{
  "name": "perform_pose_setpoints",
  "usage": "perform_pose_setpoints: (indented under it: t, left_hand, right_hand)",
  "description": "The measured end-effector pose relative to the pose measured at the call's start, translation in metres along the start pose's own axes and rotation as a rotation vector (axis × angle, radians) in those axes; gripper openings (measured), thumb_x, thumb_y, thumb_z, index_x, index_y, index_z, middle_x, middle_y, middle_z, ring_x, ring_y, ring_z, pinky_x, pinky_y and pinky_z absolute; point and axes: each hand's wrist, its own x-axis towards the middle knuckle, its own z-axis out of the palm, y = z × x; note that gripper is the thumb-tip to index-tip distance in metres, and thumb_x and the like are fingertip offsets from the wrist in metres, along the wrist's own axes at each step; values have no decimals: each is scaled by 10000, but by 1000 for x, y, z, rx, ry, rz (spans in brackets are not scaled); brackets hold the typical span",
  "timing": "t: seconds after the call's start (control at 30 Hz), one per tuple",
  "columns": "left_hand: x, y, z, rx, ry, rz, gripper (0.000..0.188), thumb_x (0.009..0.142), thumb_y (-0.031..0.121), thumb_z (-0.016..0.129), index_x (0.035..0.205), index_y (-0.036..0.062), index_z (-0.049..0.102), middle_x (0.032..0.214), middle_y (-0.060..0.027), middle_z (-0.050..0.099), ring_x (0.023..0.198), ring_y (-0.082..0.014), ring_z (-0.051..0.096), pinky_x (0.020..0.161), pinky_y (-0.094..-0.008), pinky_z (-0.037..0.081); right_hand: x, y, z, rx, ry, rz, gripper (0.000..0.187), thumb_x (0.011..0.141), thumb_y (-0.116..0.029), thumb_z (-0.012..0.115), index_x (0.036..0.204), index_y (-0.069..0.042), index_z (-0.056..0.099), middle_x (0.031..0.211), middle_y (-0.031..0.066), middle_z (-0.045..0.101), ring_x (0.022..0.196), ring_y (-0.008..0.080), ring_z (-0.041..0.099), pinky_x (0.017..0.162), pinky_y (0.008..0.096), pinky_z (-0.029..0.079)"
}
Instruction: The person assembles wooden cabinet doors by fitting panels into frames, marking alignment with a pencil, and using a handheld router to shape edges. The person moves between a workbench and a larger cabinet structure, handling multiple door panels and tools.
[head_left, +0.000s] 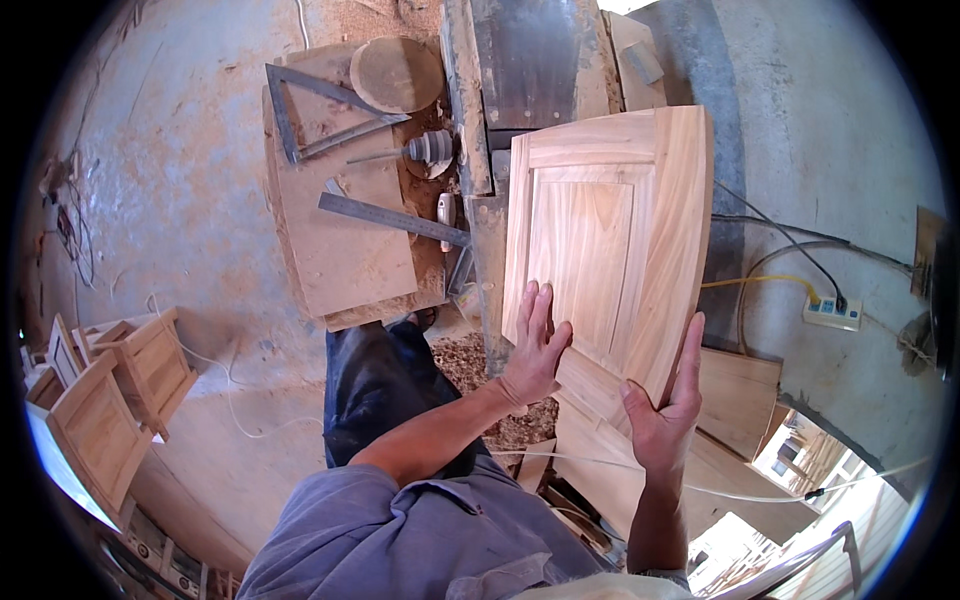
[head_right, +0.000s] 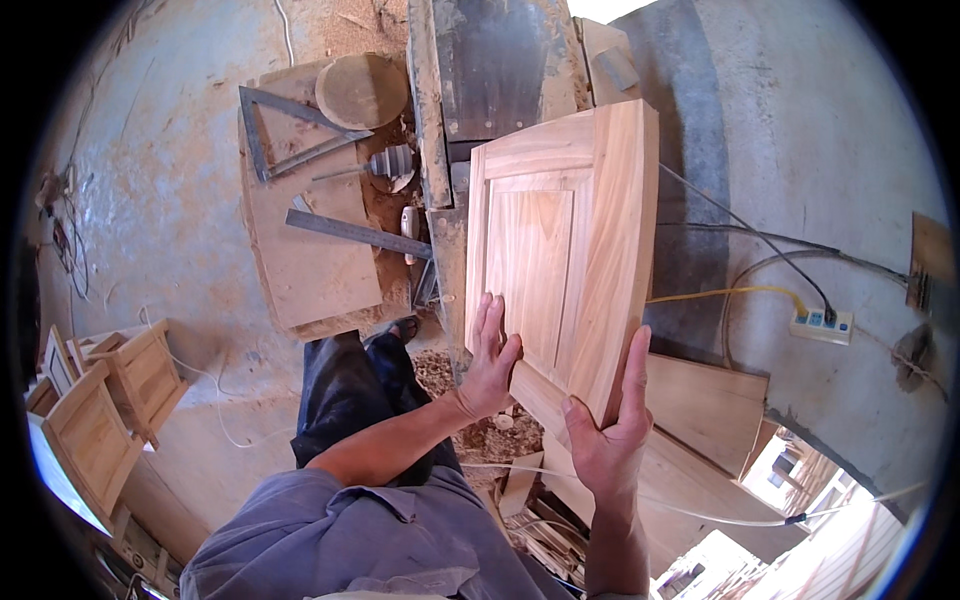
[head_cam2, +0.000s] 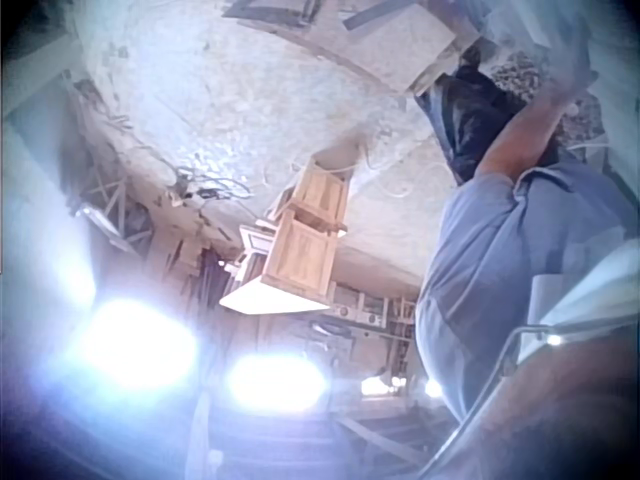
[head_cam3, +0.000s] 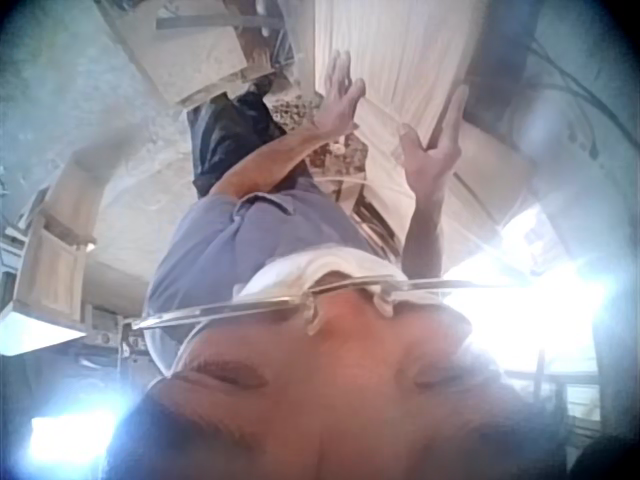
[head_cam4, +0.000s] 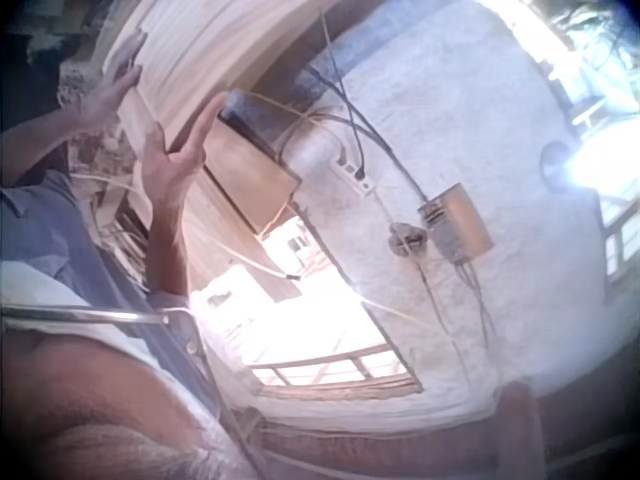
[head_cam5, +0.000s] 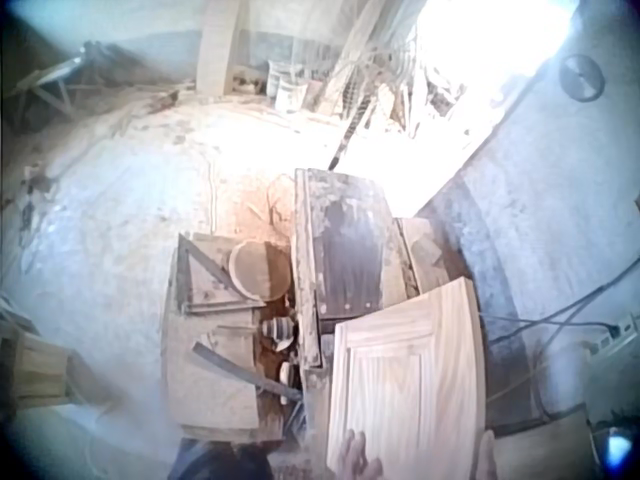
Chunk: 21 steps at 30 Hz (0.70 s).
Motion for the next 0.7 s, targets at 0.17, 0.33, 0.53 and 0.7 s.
perform_pose_setpoints:
  t: [0.17, 0.33, 0.53, 0.7]
  left_hand:
    - [8, 0, -3, -7, -9, 0, 977, 445, -18, 834, 1310, 83, 392, 1593, -371, 74, 1444, -643, 90, 1153, -698, 180]
    - [17, -1, -2, 3, 9, 11, 956, 471, -41, 809, 1316, 82, 380, 1590, -374, 76, 1437, -648, 100, 1147, -701, 183]
    - [30, 0, -5, -4, 21, 4, 855, 536, -12, 802, 1287, 60, 400, 1584, -384, 81, 1427, -659, 110, 1140, -708, 182]
    - [36, -5, -4, 4, 20, -2, 778, 598, 34, 802, 1270, 50, 410, 1577, -389, 101, 1423, -660, 121, 1135, -708, 189]
  right_hand:
    - [6, -1, -1, 1, -3, -11, 943, 791, 92, 621, 1601, -10, 151, 1561, 226, 399, 1323, 270, 522, 1041, 360, 458]
    - [14, -4, 0, 4, -3, -5, 940, 794, 87, 617, 1602, -11, 146, 1527, 230, 443, 1246, 246, 571, 968, 338, 500]
    - [25, -6, 0, -20, 3, -47, 940, 796, 84, 615, 1602, -7, 140, 1508, 236, 462, 1242, 243, 569, 983, 331, 485]
    - [34, -10, 0, -8, -7, -34, 939, 793, 89, 605, 1600, 0, 133, 1515, 231, 453, 1283, 250, 540, 1025, 337, 455]
